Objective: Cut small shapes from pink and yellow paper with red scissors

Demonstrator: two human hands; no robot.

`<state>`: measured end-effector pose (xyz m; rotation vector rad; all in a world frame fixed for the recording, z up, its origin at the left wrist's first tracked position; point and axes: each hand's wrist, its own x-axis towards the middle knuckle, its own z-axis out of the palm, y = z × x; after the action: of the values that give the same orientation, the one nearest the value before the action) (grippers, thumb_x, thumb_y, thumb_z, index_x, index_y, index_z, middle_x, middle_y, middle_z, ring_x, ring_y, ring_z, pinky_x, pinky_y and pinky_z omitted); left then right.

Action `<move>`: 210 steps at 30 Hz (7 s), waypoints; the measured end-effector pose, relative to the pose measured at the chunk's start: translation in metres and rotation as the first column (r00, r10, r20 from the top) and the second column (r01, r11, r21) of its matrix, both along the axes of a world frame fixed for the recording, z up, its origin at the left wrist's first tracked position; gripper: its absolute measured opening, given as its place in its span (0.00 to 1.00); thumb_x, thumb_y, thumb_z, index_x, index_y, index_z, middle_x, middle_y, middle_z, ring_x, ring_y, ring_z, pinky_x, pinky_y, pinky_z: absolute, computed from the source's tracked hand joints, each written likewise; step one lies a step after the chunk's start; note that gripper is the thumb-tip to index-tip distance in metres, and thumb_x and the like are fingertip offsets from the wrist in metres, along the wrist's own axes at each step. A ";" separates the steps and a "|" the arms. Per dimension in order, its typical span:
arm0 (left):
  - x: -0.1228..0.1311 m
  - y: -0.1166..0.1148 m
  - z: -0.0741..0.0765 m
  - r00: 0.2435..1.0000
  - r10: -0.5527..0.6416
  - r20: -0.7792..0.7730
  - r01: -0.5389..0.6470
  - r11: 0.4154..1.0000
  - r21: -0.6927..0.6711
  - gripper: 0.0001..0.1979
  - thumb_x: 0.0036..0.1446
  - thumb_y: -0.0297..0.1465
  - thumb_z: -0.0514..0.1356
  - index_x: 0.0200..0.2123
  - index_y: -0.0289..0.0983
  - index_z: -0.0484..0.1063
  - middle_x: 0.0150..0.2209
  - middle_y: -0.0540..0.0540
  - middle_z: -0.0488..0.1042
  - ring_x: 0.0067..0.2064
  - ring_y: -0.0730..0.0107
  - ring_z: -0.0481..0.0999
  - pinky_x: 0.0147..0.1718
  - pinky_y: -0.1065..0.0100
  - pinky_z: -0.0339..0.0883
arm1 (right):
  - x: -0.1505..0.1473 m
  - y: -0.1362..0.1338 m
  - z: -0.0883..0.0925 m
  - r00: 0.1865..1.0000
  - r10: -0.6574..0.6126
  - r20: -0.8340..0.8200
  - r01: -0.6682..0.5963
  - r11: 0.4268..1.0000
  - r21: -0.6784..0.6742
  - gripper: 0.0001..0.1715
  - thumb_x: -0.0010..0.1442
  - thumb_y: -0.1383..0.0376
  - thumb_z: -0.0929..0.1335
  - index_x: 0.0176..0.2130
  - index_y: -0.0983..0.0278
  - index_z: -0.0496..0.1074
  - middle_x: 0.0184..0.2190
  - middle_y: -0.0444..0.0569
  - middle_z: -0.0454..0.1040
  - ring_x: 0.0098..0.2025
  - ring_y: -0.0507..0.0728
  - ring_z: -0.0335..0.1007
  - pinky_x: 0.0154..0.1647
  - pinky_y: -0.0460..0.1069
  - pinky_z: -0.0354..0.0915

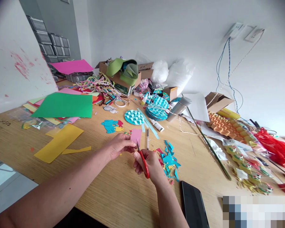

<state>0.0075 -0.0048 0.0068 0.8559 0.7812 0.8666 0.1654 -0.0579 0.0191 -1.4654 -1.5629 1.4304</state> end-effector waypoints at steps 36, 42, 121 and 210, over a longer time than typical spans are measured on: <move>-0.001 0.001 0.002 1.000 -0.011 0.021 0.011 0.999 -0.041 0.09 0.34 0.30 0.66 0.22 0.32 0.73 0.24 0.47 0.74 0.23 0.76 0.71 0.29 0.69 0.65 | 0.000 0.001 -0.001 1.000 -0.028 0.007 0.028 1.000 0.003 0.28 0.48 0.44 0.73 0.22 0.66 0.67 0.15 0.44 0.70 0.15 0.49 0.65 0.14 0.41 0.59; -0.001 0.002 0.001 1.000 0.017 0.015 -0.017 0.999 -0.046 0.08 0.35 0.29 0.66 0.22 0.32 0.73 0.24 0.47 0.75 0.22 0.76 0.71 0.28 0.69 0.66 | 0.001 0.002 -0.002 1.000 -0.023 0.008 0.023 1.000 -0.003 0.28 0.47 0.44 0.72 0.22 0.66 0.67 0.14 0.43 0.69 0.14 0.49 0.65 0.13 0.41 0.58; -0.004 0.002 0.003 0.998 -0.062 0.009 0.062 0.998 -0.010 0.09 0.34 0.31 0.66 0.22 0.32 0.72 0.24 0.47 0.74 0.24 0.75 0.71 0.31 0.68 0.65 | 0.004 0.001 -0.006 1.000 -0.002 -0.030 0.002 1.000 0.009 0.28 0.50 0.44 0.72 0.22 0.66 0.67 0.16 0.44 0.70 0.14 0.49 0.66 0.13 0.42 0.60; 0.004 -0.005 0.005 0.993 0.087 0.083 -0.092 0.994 0.063 0.08 0.36 0.31 0.67 0.21 0.32 0.73 0.22 0.49 0.72 0.28 0.74 0.70 0.36 0.66 0.65 | 0.000 -0.001 -0.006 0.999 -0.050 -0.015 0.051 0.995 0.081 0.24 0.54 0.46 0.69 0.22 0.61 0.69 0.16 0.46 0.71 0.14 0.53 0.67 0.13 0.47 0.63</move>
<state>0.0116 -0.0097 0.0114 0.8446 0.7281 1.0051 0.1652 -0.0590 0.0135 -1.4348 -1.5468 1.3294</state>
